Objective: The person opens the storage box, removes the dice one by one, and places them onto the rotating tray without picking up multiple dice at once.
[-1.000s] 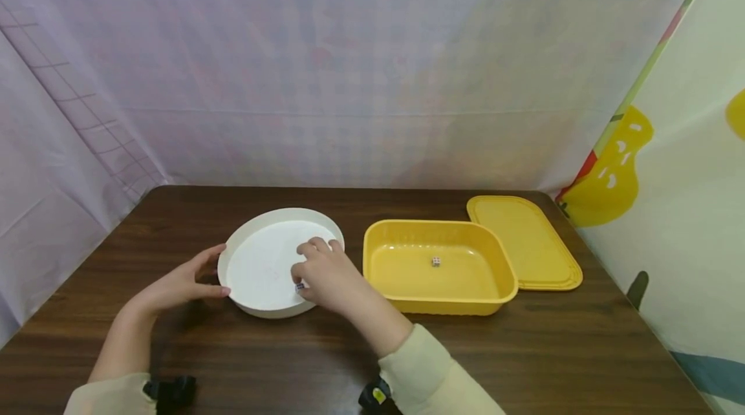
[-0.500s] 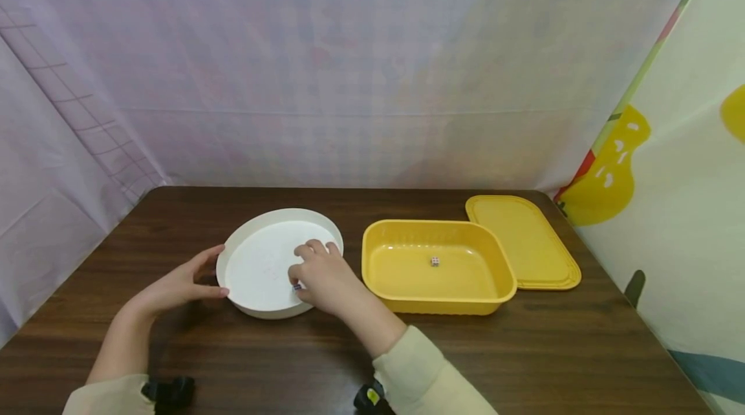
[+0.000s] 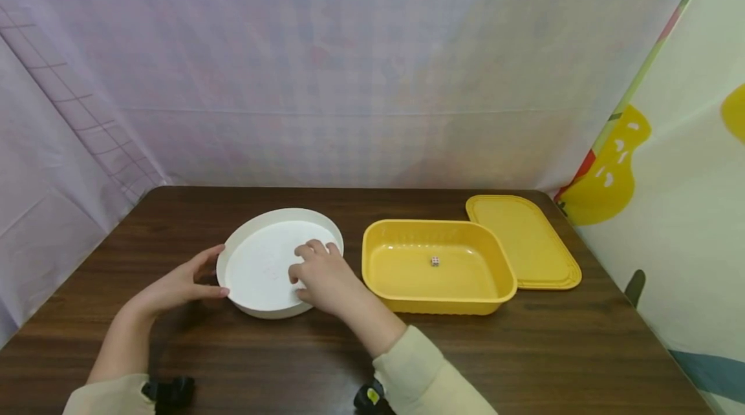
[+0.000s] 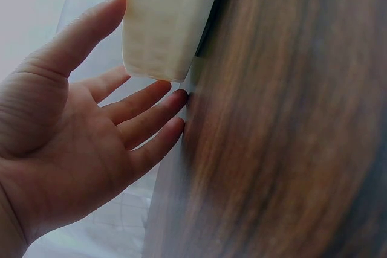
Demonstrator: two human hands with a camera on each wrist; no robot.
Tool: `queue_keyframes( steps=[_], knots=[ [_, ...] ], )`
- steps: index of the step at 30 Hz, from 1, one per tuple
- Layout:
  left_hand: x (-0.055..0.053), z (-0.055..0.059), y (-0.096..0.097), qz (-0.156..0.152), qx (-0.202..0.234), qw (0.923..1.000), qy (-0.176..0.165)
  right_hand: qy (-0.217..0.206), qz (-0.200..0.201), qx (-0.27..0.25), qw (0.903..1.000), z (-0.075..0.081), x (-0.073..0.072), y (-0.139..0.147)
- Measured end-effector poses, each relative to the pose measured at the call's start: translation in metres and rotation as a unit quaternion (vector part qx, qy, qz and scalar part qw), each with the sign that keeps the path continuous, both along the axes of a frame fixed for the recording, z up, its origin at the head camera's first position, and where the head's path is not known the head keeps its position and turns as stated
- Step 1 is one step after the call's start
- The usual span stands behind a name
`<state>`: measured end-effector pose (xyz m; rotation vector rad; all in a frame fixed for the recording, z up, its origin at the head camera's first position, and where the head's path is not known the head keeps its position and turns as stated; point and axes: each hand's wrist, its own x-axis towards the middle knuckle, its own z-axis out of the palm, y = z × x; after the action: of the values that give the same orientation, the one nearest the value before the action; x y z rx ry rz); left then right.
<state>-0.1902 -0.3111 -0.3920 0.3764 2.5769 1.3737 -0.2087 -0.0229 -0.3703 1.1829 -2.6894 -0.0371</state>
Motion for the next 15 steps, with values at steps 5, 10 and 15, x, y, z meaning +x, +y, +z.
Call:
queue_keyframes(
  steps=[5, 10, 15],
  knots=[
    [0.0007, 0.0004, 0.0006, 0.0, 0.0, 1.0, 0.002, 0.001, 0.002, 0.0, 1.0, 0.0, 0.0, 0.0007],
    [0.0013, 0.0013, 0.0016, 0.0, -0.002, 1.0, 0.004, 0.005, 0.002, 0.003, 1.0, 0.0027, 0.0007, 0.0022],
    [0.0014, 0.0021, 0.0022, 0.003, -0.002, 1.0, 0.001, 0.012, 0.004, -0.004, 0.9999, 0.0066, 0.0026, 0.0053]
  ],
)
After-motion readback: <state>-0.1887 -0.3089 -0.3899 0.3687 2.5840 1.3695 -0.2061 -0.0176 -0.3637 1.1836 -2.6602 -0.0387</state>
